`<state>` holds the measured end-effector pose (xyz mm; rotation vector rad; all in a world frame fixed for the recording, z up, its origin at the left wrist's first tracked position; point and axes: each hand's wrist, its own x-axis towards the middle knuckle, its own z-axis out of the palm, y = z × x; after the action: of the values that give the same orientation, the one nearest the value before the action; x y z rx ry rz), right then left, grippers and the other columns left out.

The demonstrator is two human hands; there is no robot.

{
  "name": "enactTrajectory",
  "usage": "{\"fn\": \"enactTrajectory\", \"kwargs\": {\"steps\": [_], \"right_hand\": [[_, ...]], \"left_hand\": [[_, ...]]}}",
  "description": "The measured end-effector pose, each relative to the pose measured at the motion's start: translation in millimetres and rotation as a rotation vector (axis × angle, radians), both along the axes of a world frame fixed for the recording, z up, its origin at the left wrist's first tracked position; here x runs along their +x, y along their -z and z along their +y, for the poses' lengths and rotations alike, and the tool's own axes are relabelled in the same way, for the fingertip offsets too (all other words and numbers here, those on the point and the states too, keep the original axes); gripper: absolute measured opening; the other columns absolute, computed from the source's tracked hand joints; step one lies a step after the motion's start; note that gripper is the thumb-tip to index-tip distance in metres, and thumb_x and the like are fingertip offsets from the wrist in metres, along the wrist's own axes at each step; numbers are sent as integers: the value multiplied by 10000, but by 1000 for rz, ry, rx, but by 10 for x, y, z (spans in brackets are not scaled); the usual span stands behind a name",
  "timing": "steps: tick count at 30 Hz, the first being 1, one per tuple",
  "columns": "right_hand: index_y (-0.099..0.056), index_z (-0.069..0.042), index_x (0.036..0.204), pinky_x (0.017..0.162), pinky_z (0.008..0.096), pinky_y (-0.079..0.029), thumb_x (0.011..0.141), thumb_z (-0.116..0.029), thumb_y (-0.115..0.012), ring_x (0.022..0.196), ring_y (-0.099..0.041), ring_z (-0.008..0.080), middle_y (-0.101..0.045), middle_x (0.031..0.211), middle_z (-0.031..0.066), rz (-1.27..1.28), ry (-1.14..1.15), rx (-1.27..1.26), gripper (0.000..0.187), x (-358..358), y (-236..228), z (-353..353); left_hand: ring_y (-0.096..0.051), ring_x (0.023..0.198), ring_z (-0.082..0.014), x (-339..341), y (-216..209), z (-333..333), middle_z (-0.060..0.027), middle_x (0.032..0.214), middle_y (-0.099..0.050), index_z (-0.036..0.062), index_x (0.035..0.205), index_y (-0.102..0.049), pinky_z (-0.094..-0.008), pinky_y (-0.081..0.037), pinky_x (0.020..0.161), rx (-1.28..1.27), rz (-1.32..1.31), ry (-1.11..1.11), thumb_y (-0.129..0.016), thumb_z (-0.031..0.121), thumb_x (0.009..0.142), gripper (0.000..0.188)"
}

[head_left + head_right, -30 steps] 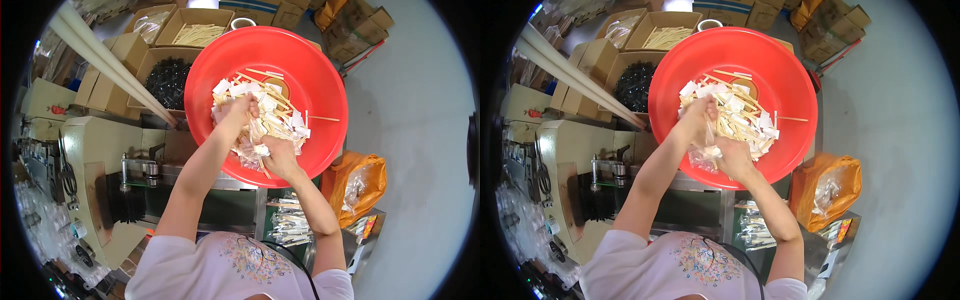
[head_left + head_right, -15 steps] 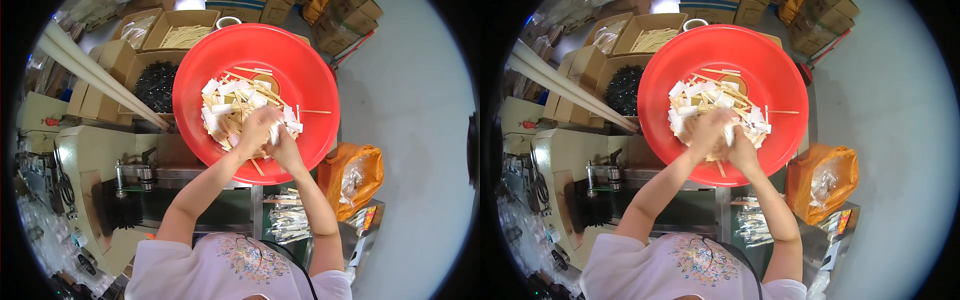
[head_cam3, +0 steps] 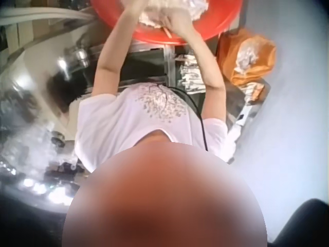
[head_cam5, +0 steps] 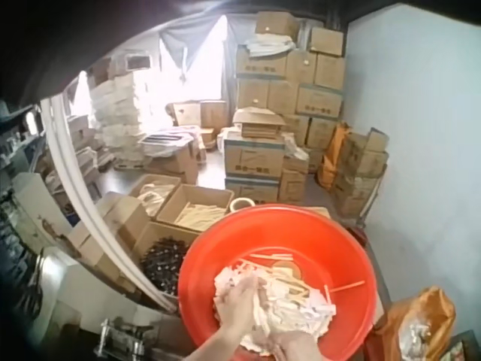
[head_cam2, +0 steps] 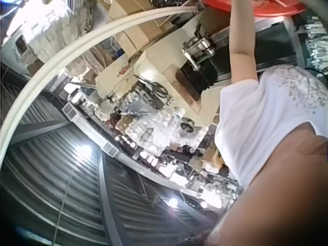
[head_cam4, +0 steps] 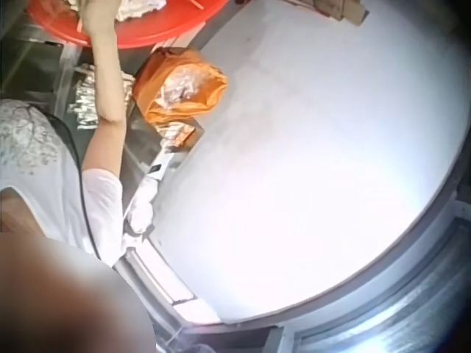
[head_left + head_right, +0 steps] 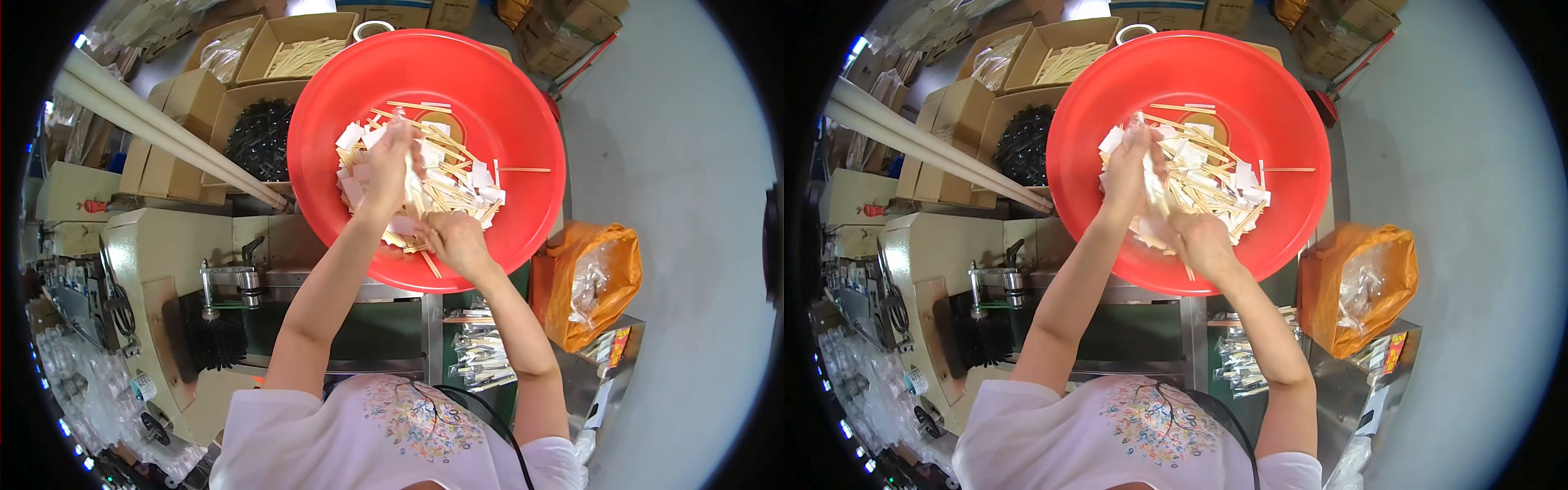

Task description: Sorting and bundling incense sticks from a large bowl and placing them onto a packaging machine conveyor.

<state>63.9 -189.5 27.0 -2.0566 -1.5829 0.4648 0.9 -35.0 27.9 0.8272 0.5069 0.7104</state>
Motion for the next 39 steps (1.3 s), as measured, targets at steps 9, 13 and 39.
{"fn": "enactTrajectory", "kwargs": {"steps": [9, 13, 39], "right_hand": [[-548, -39, 681, 501, 369, -433, 793, -257, -624, 543, -567, 289, -538, 560, 125, -178, 197, 65, 257, -167, -168, -19], [-532, -52, 672, 493, 383, -423, 797, -181, -595, 531, -553, 300, -568, 619, 114, 163, -87, 102, 191, -224, -62, -44], [-596, -35, 968, 662, 229, -434, 848, -176, -592, 767, -544, 100, -597, 856, 37, 646, 1091, 432, 185, 1606, -275, -1165]], "left_hand": [[-434, 492, -112, 103, 37, 122, -12, 618, -448, 32, 884, -526, -278, -401, 448, -205, 98, 45, -494, 326, 910, 297], [-403, 471, -94, 158, 421, 221, 9, 583, -403, 43, 871, -527, -251, -337, 416, -191, 309, 1, -480, 326, 915, 290], [-557, 998, -195, 256, -125, 178, -118, 1085, -577, 52, 1187, -492, -313, -440, 852, 881, 606, 384, -662, 262, 788, 481]]}}
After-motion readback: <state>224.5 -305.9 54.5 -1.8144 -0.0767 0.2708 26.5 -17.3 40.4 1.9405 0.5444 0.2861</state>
